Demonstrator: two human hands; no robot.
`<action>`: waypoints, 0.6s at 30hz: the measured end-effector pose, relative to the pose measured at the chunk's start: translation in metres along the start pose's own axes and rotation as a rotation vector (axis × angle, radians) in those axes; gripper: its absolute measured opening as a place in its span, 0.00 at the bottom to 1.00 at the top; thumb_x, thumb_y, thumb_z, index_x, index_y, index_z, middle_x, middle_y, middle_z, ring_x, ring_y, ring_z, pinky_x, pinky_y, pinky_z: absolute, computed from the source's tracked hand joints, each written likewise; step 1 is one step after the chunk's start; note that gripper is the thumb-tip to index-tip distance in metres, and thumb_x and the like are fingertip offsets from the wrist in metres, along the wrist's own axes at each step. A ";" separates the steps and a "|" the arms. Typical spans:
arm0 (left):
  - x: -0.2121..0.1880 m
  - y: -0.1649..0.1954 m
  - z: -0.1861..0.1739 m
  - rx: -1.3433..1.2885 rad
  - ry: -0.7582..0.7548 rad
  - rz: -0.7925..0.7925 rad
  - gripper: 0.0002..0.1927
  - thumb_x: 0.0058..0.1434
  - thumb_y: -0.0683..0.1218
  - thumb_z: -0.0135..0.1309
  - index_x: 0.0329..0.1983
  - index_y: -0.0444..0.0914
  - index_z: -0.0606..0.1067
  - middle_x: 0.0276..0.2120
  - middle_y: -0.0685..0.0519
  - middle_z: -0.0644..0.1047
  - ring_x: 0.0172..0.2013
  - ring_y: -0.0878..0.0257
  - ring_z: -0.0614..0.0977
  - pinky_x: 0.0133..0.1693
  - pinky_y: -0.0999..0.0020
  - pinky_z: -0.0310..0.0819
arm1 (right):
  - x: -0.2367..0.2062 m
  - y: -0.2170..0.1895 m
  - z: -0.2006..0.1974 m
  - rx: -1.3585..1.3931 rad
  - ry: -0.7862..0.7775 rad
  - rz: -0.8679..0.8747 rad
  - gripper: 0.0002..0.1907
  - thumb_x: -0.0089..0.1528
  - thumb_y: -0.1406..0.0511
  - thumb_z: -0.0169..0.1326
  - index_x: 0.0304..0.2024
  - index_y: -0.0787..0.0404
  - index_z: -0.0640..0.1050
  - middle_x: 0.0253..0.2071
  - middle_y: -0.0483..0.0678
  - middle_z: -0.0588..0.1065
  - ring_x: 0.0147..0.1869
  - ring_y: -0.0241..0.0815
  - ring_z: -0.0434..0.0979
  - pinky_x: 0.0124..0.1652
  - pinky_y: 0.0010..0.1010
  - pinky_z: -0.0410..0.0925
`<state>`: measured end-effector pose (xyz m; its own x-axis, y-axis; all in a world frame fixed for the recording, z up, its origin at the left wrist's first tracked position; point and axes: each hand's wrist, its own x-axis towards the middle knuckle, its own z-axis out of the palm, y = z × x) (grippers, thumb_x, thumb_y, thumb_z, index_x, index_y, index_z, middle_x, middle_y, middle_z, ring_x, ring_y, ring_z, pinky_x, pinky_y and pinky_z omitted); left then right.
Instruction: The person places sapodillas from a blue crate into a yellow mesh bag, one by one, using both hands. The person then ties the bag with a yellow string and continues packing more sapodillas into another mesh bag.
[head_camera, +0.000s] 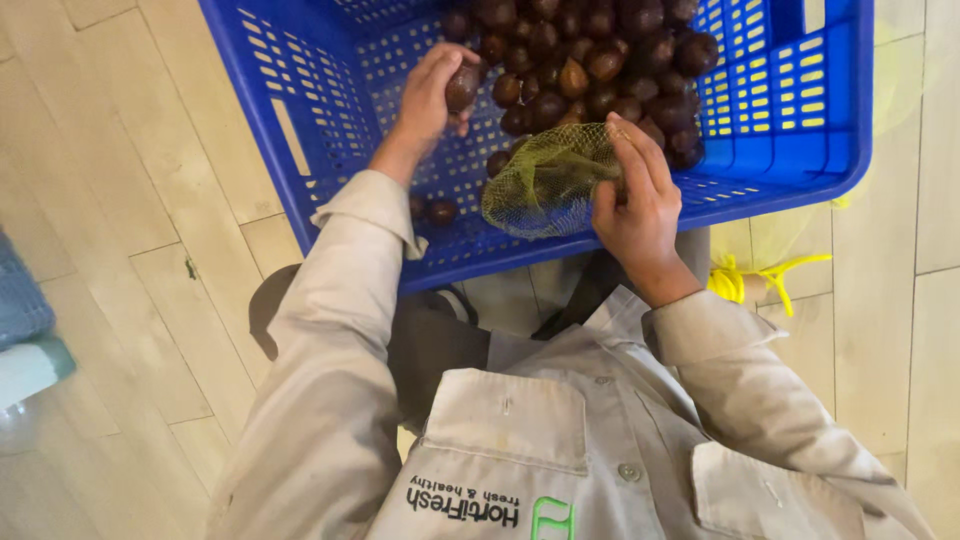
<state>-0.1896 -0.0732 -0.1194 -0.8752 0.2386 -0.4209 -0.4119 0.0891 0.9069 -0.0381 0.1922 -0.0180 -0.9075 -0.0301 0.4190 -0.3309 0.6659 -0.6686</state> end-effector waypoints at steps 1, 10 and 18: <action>-0.014 0.015 0.006 -0.050 -0.015 0.082 0.16 0.73 0.58 0.40 0.52 0.49 0.76 0.35 0.53 0.75 0.23 0.69 0.75 0.21 0.79 0.70 | 0.001 0.000 0.000 0.001 0.005 -0.001 0.28 0.58 0.81 0.49 0.62 0.70 0.73 0.64 0.60 0.73 0.67 0.59 0.76 0.65 0.40 0.72; -0.145 0.088 0.074 -0.458 -0.156 0.390 0.18 0.77 0.55 0.37 0.54 0.39 0.71 0.34 0.47 0.77 0.22 0.69 0.72 0.20 0.75 0.63 | -0.002 0.001 0.000 0.049 -0.019 -0.009 0.33 0.56 0.80 0.50 0.65 0.69 0.70 0.67 0.60 0.70 0.71 0.61 0.73 0.69 0.42 0.69; -0.157 0.057 0.131 -0.084 -0.106 0.493 0.17 0.79 0.50 0.42 0.45 0.33 0.76 0.36 0.47 0.78 0.37 0.64 0.78 0.42 0.68 0.73 | 0.003 -0.001 -0.011 0.149 -0.172 -0.087 0.35 0.59 0.79 0.53 0.70 0.68 0.65 0.72 0.61 0.65 0.75 0.64 0.67 0.71 0.42 0.66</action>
<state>-0.0424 0.0210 0.0014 -0.9416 0.3302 0.0652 0.0210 -0.1355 0.9906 -0.0373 0.1993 -0.0095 -0.9003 -0.2180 0.3767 -0.4329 0.5381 -0.7232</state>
